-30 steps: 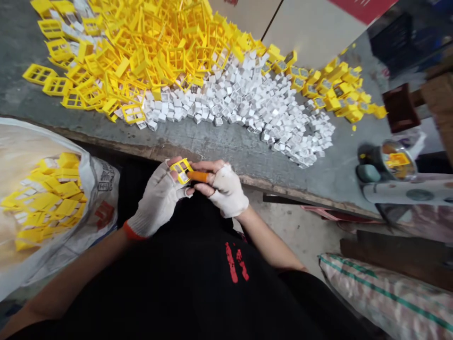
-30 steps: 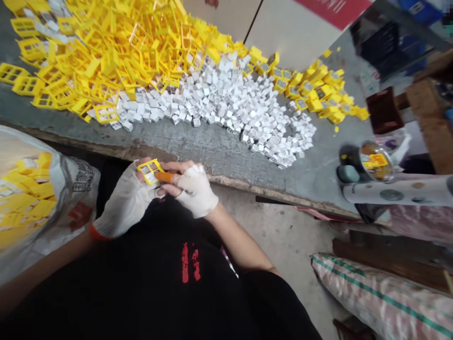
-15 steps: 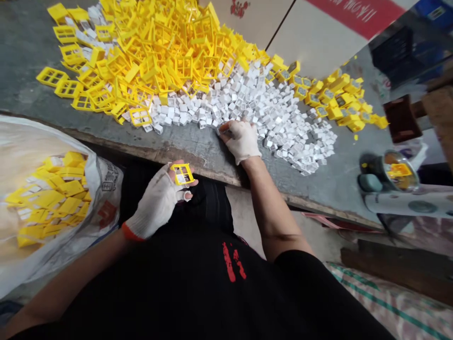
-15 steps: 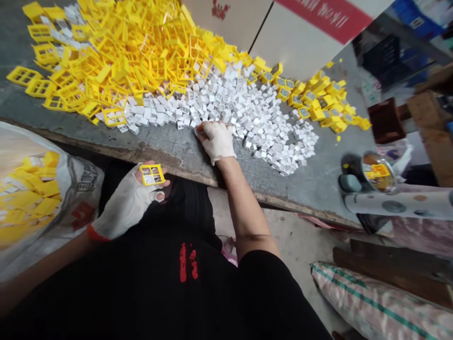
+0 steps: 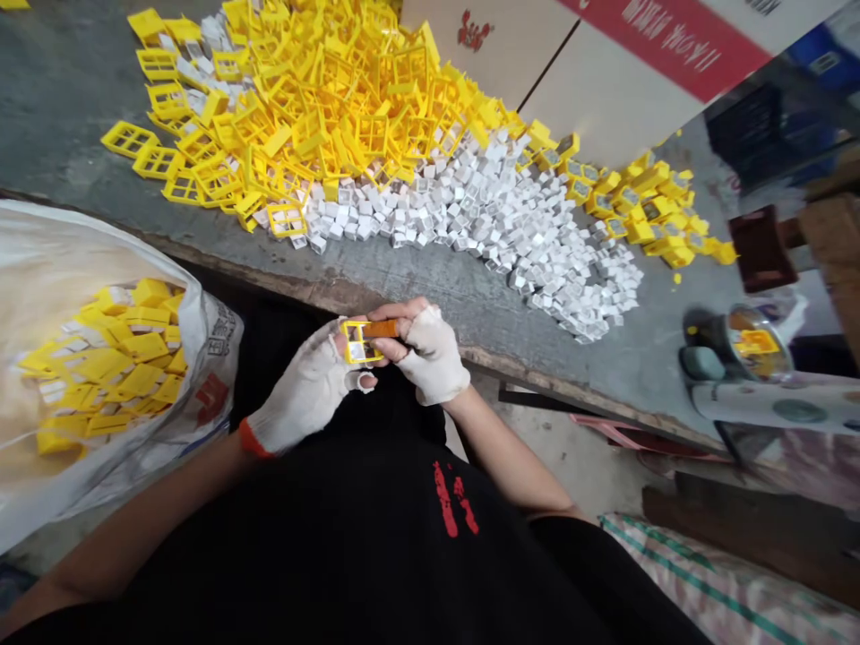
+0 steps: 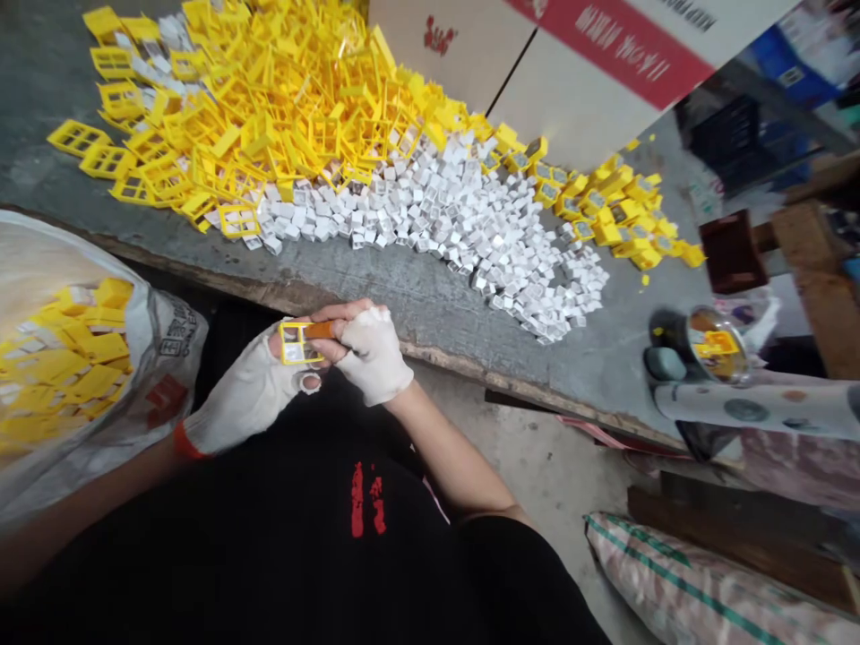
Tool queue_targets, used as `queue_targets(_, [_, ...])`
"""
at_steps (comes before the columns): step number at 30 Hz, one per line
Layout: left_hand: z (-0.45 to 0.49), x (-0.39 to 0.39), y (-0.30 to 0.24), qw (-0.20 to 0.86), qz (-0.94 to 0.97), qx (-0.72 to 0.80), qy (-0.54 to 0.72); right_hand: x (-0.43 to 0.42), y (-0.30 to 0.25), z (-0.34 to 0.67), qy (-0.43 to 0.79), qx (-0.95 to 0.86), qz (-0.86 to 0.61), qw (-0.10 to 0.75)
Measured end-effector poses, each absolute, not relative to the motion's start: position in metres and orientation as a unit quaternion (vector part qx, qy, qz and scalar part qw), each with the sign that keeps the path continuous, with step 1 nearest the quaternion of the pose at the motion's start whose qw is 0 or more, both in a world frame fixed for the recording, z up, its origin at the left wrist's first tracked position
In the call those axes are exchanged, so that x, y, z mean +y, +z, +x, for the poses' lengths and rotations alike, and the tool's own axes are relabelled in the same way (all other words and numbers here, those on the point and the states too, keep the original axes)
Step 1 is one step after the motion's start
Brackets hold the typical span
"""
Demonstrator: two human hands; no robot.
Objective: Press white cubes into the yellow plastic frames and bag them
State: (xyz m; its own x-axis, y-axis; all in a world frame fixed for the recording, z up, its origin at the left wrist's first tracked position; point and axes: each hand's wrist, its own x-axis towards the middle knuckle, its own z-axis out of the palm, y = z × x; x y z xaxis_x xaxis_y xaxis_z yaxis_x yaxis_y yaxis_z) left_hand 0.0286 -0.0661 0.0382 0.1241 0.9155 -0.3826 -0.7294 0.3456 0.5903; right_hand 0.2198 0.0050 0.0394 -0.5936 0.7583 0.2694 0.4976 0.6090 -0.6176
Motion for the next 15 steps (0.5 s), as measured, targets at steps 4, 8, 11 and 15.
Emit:
queue_targets(4, [0.023, -0.064, 0.036, 0.719, 0.103, 0.381, 0.572, 0.064, 0.047, 0.229, 0.191, -0.837, -0.438, 0.268])
queue_targets(8, [0.023, -0.063, 0.035, 0.708, 0.099, 0.401, 0.573, 0.137, 0.050, 0.221, 0.063, -0.835, -0.529, 0.138])
queue_targets(11, [0.025, -0.063, 0.034, 0.717, 0.104, 0.396, 0.564, 0.155, 0.042, 0.213, 0.058, -0.850, -0.516, 0.083])
queue_targets(15, [0.028, -0.061, 0.034, 0.725, 0.080, 0.403, 0.554, 0.140, 0.029, 0.232, 0.062, -0.845, -0.523, 0.094])
